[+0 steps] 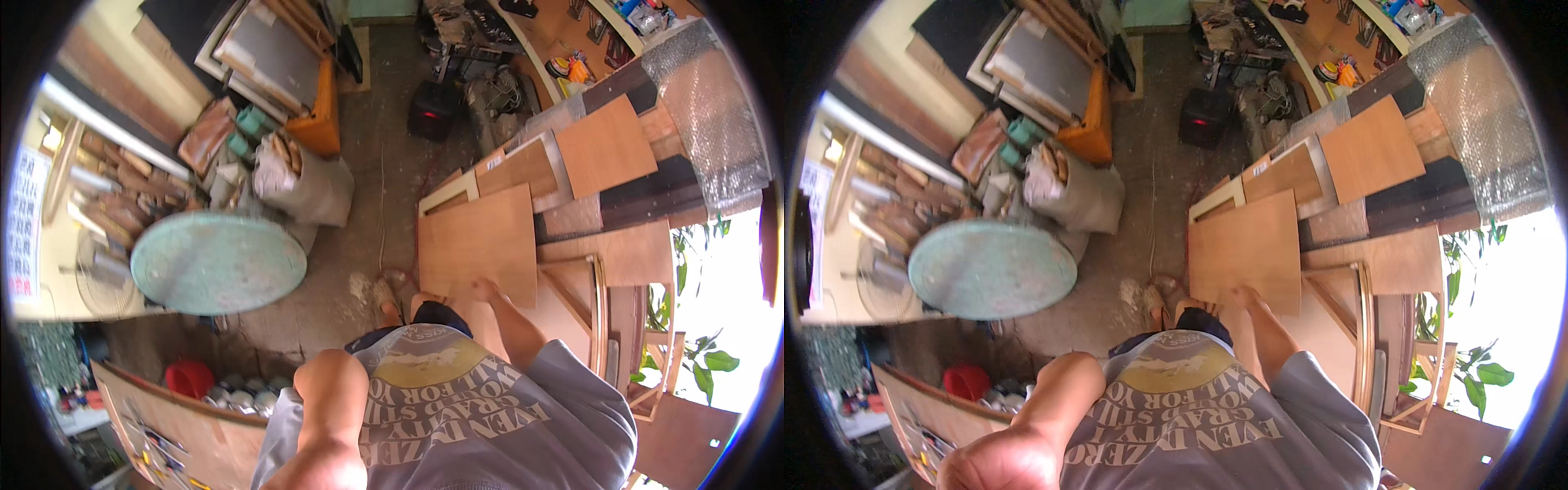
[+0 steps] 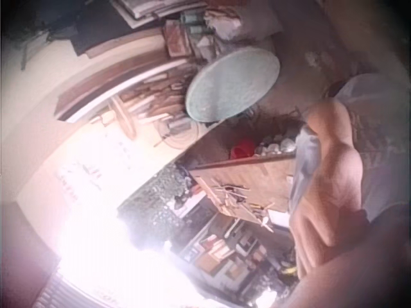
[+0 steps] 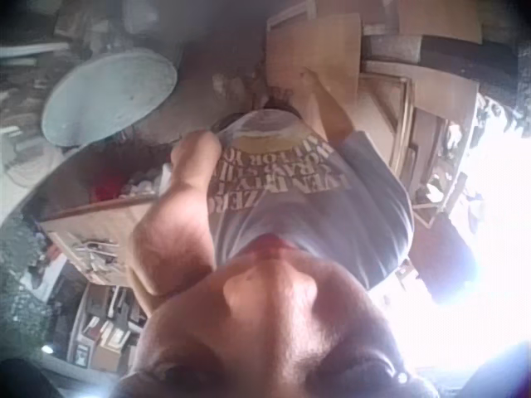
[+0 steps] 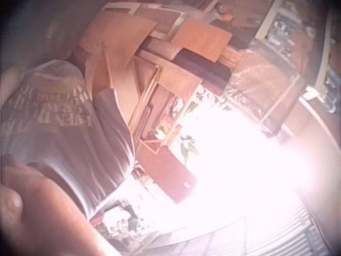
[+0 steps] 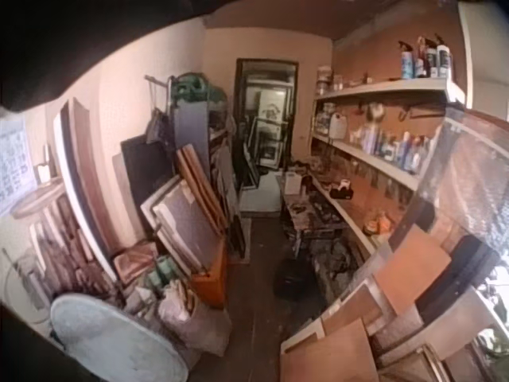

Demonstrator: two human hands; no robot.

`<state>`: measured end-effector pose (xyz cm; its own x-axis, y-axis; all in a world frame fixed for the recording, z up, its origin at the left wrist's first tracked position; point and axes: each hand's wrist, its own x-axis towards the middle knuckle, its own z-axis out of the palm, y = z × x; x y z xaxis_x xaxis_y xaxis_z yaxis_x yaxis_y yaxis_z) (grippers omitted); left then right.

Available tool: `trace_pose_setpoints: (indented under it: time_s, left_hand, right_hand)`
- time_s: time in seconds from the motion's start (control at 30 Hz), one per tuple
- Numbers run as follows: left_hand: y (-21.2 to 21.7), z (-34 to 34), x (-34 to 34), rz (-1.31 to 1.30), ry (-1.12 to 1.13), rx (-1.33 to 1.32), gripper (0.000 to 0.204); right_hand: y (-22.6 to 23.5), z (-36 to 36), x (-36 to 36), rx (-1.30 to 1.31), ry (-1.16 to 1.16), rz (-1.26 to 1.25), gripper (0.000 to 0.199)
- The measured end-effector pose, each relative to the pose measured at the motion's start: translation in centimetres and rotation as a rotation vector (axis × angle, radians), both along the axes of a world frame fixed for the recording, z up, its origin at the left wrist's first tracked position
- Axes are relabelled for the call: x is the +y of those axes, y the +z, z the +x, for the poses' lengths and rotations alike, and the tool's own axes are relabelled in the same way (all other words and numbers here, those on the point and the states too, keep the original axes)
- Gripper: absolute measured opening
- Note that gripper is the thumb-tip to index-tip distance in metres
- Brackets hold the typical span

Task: The person cleans a framed display case with medals using a spray bottle and cloth. They then measure the frame, mark it with a pen, and use a power drill to attach a screw to the back of the frame.

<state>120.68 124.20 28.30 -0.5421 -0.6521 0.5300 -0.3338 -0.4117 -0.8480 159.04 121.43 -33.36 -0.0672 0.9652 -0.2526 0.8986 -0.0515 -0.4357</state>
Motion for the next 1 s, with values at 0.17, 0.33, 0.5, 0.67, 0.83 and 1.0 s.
trace_pose_setpoints:
  time_s: [0.17, 0.33, 0.5, 0.67, 0.83, 1.0]
  left_hand:
    - [0.0, -3.4, 11.6, -0.767, 0.514, -0.041, 0.015]
    - [-0.6, -4.0, 27.0, -0.787, 0.636, 0.017, 0.015]
    - [1.7, 0.7, 44.8, -0.723, 0.561, -0.051, 0.020]
    - [0.2, 2.8, 59.3, -0.793, 0.529, 0.169, 0.020]
    - [-1.0, 3.5, 73.3, -0.860, 0.403, 0.303, 0.021]
    - [-3.8, 2.5, 88.1, -0.945, 0.323, 0.469, 0.022]
  right_hand:
    - [-5.7, 5.3, -4.8, -0.080, -0.241, -0.782, 0.043]
    - [-7.8, 0.2, 1.5, 0.211, -0.375, -0.947, 0.042]
    - [-8.3, -3.2, 30.2, 0.178, 0.000, -0.674, 0.043]
    - [2.5, -7.2, 61.1, 0.276, -0.182, -0.204, 0.046]
    - [14.7, -5.0, 82.5, 0.535, -0.410, -0.039, 0.034]
    - [17.0, -5.5, 93.3, 0.513, -0.399, 0.014, 0.034]
